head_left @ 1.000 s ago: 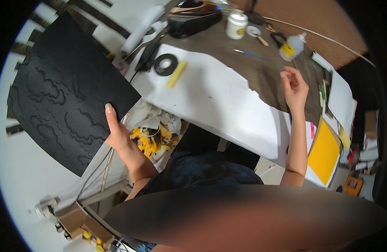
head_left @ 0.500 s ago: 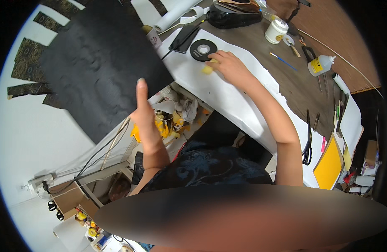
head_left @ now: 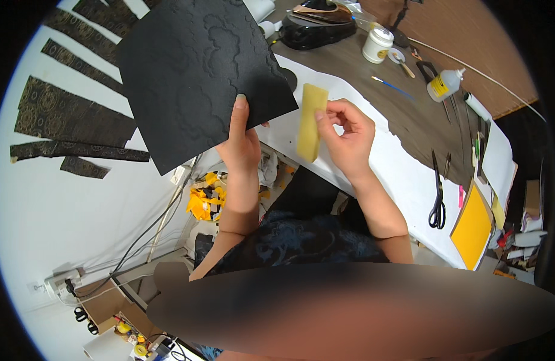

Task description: The person cuts a black fabric piece with scissors, trims the edges, and then uses an iron to press the fabric. The person handles the fabric and tools directly on a cluttered work table.

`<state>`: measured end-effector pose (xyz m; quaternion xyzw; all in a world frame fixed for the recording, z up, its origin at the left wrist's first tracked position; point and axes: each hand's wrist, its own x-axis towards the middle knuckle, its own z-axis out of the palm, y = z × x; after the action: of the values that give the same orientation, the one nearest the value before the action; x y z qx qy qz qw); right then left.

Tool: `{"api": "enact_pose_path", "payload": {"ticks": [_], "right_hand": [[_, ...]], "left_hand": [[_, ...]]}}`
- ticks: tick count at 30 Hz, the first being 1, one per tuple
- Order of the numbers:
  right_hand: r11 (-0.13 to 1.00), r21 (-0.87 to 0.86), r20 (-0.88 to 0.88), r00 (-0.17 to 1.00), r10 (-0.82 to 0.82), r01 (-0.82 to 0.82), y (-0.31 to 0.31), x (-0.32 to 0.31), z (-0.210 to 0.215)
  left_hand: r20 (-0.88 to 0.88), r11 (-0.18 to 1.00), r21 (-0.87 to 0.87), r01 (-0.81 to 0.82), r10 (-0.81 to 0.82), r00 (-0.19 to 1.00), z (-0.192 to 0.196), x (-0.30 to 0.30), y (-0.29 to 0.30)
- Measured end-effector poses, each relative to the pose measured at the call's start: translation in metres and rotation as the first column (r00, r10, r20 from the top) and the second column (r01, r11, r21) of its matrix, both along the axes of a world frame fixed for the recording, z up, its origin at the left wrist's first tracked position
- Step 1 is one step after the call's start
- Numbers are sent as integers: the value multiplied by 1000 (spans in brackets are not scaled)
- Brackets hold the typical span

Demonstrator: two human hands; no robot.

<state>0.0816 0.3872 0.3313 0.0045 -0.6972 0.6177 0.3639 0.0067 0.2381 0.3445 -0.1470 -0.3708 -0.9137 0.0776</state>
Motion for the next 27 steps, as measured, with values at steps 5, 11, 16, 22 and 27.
{"api": "enact_pose_path", "payload": {"ticks": [5,11,16,22,27], "right_hand": [[976,196,-108,991,-77,97,0,17,18],[981,184,-118,992,-49,70,8,25,17],[984,-44,-89,980,-177,174,38,37,16],[999,-16,-208,977,-40,37,60,40,51],[822,484,-453,889,-57,299,55,37,116]], "left_hand": [[-46,997,-75,-20,16,999,-7,12,17],[-56,998,-60,-29,26,998,-6,20,28],[-79,994,-94,48,-56,995,2,20,31],[21,843,-534,57,-54,998,-3,15,41],[-426,617,-745,-255,-144,893,-3,9,34]]}}
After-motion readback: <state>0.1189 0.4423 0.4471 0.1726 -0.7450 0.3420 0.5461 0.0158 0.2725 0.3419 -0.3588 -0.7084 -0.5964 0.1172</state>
